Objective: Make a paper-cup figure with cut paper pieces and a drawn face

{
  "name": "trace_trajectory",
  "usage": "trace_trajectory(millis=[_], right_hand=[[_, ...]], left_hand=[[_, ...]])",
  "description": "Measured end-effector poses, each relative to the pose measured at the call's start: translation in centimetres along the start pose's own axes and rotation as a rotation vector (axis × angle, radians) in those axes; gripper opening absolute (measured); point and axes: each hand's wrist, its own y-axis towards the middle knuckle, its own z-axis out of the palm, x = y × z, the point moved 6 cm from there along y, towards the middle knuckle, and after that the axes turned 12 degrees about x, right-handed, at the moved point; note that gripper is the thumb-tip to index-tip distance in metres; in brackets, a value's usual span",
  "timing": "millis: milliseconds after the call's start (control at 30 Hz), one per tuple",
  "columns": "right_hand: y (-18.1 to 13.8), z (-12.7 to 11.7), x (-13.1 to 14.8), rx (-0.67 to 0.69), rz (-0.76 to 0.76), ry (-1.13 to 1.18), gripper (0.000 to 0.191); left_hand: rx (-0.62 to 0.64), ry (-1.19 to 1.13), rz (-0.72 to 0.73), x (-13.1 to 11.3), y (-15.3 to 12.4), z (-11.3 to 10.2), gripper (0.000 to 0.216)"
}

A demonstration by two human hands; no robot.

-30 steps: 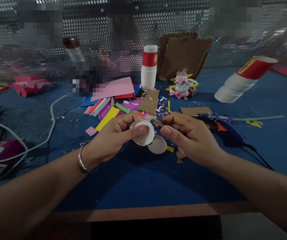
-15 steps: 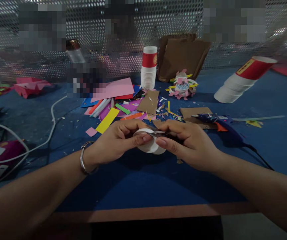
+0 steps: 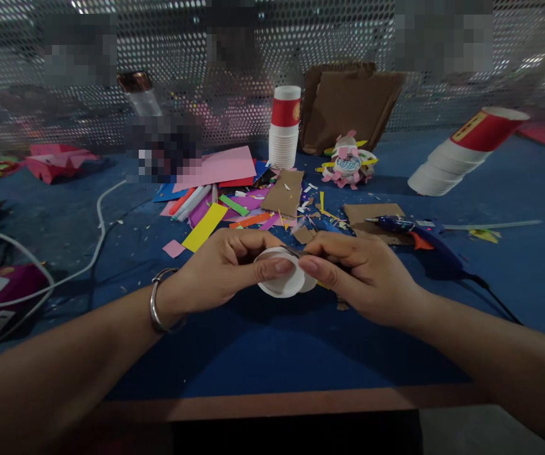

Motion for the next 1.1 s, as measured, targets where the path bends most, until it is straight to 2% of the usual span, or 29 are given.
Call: trace_trajectory(millis=[133,267,433,633,767,933,1100], right_hand=[[0.1,-0.6,-1.0,-0.078,0.098,0.094,0.039],[0.0,-1.0,-2.2,-0.173,0.135,0.218,0.043],[0.3,-0.2,-2.6,-0.128,0.151,0.390,0.040],[0.7,0.4,-2.6,-0.068,0.183,0.490,0.040],[0.8,0.5,-2.7,-0.037,0.192,0.523,0.036],[0.6,0.6,-2.8,-0.013,0.191,0.595,0.034],[0.3,0.7,-3.1,0.007,0.252,0.573,0.030]], left_hand=[[-0.050,-0.034,-0.008,0.4,0.1,-0.4,0.018],[-0.129,-0.110,0.045,0.7,0.1,-1.0,0.018],[-0.197,-0.228,0.062,1.1,0.1,-1.2,0.026],[-0.205,-0.293,0.048,1.2,0.1,-0.7,0.030],[-0.176,-0.338,0.036,0.9,0.2,-0.2,0.028],[-0.063,-0.499,-0.040,0.8,0.2,0.1,0.026],[0.057,-0.464,-0.112,0.9,0.0,0.0,0.023]])
